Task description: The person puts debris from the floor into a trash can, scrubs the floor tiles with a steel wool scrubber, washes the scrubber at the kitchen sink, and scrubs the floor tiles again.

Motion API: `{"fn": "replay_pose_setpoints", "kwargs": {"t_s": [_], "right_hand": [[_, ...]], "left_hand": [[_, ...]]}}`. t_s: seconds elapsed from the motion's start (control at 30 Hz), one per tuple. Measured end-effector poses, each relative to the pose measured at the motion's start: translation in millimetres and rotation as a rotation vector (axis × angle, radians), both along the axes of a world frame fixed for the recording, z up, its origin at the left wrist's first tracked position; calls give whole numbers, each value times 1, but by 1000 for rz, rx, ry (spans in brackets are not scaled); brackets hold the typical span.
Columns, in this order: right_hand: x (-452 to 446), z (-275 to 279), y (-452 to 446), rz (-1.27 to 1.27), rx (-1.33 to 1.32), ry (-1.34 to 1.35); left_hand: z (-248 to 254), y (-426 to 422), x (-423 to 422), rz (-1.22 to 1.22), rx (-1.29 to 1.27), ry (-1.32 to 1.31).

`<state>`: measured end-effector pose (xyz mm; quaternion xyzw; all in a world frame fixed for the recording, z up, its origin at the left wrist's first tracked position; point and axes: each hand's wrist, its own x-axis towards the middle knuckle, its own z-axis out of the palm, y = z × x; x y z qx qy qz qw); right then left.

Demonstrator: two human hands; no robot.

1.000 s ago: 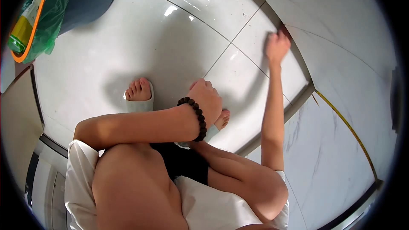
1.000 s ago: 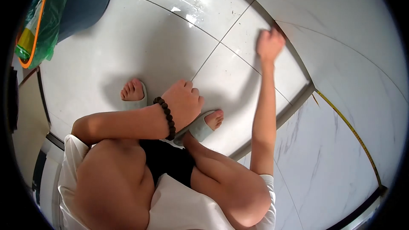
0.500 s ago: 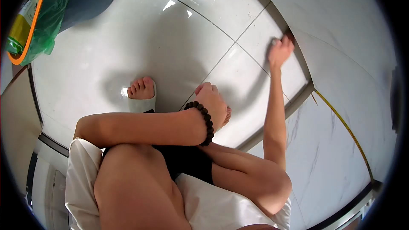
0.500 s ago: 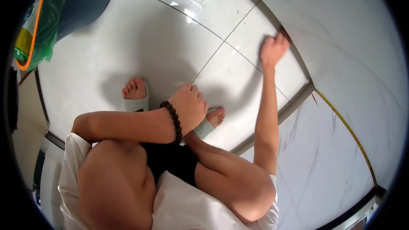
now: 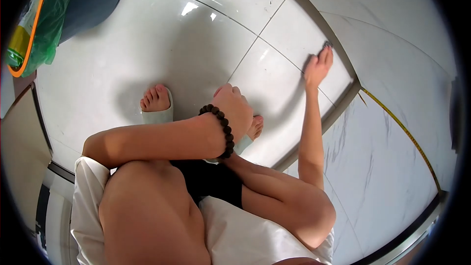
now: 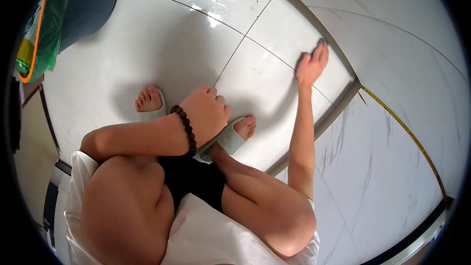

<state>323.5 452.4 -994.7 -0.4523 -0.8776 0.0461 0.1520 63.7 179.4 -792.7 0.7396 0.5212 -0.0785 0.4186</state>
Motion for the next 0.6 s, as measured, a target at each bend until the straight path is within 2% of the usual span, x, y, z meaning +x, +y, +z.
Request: {"fn": "replay_pose_setpoints", "kwargs": {"t_s": [0.07, 0.17, 0.23, 0.37, 0.4, 0.5, 0.6], "right_hand": [[26, -4, 10, -46, -11, -16], [-11, -1, -15, -32, -24, 52], [-65, 7, -51, 121, -12, 65], [-160, 23, -127, 400, -208, 245], [-168, 29, -142, 436, -197, 178], [-162, 28, -141, 450, -237, 153], [-127, 18, -113, 392, -148, 177]], "left_hand": [[-1, 0, 1, 11, 4, -6], [-5, -1, 8, 8, 9, -6], [-6, -1, 12, -23, 10, 1], [-11, -4, 14, -46, 33, -27], [-14, -5, 14, -49, 35, -17], [-12, -6, 10, -53, 44, 3], [-16, -11, 8, -78, 41, -13]]}}
